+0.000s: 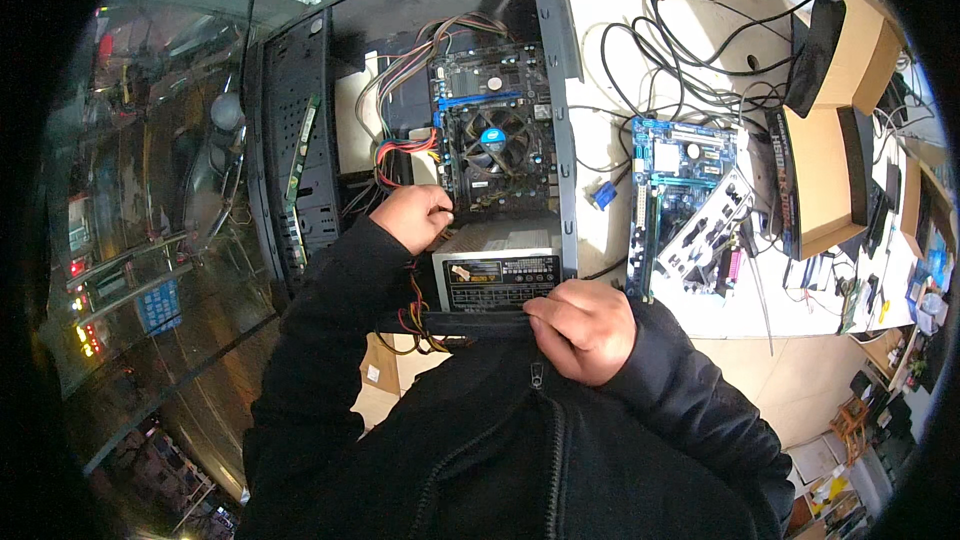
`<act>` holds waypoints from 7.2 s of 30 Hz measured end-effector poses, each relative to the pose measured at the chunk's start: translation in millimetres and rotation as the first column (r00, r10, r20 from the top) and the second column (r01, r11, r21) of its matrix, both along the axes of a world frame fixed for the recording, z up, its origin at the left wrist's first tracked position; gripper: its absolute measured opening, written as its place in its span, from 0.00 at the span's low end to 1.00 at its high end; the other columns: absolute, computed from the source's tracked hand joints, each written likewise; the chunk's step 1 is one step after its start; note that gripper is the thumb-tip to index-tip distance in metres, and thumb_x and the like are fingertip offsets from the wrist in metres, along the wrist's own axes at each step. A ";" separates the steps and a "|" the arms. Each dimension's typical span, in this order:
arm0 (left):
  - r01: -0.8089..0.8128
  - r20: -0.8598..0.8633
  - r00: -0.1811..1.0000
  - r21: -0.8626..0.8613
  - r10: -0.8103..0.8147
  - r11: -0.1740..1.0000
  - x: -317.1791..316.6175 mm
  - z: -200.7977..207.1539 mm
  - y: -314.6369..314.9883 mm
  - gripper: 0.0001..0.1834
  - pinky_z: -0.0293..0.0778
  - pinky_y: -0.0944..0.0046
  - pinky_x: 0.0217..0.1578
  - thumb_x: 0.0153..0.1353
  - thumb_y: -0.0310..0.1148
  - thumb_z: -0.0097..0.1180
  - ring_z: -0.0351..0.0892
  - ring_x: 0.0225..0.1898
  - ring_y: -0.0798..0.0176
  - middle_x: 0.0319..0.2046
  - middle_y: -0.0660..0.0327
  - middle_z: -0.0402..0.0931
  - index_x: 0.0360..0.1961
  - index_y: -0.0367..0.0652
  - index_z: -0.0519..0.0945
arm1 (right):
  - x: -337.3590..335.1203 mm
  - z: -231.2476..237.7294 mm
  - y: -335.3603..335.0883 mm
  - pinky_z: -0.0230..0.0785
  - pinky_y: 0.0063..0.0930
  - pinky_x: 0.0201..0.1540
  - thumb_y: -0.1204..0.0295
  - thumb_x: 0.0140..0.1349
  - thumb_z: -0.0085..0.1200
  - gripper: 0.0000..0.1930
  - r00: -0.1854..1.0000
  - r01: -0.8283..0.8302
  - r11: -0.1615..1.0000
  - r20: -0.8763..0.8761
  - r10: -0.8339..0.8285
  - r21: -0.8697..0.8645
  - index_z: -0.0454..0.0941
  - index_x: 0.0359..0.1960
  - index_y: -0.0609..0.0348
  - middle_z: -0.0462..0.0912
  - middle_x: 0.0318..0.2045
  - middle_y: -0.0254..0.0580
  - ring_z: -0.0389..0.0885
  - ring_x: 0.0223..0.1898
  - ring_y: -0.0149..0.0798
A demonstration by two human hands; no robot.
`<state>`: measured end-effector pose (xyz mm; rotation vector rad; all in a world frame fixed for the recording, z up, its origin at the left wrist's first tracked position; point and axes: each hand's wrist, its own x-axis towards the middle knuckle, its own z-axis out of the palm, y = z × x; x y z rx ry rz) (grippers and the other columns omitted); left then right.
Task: The person assembles a desktop computer by connecting power cables to the motherboard and installing RAM sticks. They use a screwdriver to secure components and place the motherboard into a cardboard box.
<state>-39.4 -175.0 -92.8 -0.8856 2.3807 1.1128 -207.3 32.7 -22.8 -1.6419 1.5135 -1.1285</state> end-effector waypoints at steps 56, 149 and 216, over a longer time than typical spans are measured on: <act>-0.336 -0.077 0.907 0.460 0.415 0.821 -24.3 25.9 10.2 0.10 0.67 0.73 0.29 0.61 0.28 0.45 0.69 0.26 0.74 0.22 0.66 0.69 0.41 0.35 0.74 | 1.7 -2.2 2.0 0.66 0.32 0.22 0.80 0.49 0.54 0.05 0.999 0.041 0.999 0.003 -0.041 -0.008 0.75 0.30 0.63 0.73 0.18 0.41 0.74 0.19 0.42; -0.152 -0.331 0.940 -0.182 0.085 0.971 -23.8 32.4 25.8 0.13 0.71 0.59 0.33 0.59 0.37 0.48 0.77 0.31 0.50 0.26 0.51 0.77 0.34 0.37 0.78 | -30.9 -35.3 50.2 0.68 0.35 0.33 0.77 0.46 0.52 0.04 0.919 0.322 0.942 -0.209 -0.334 -0.092 0.75 0.26 0.61 0.73 0.22 0.43 0.74 0.29 0.46; -0.246 -0.284 0.951 -0.447 0.124 0.860 -58.5 40.6 133.2 0.17 0.64 0.52 0.43 0.46 0.40 0.54 0.72 0.37 0.44 0.29 0.45 0.74 0.28 0.34 0.74 | -118.4 -29.3 50.4 0.70 0.42 0.46 0.52 0.39 0.65 0.46 0.707 0.697 0.421 -0.654 -0.269 0.580 0.55 0.59 0.56 0.66 0.48 0.62 0.73 0.47 0.56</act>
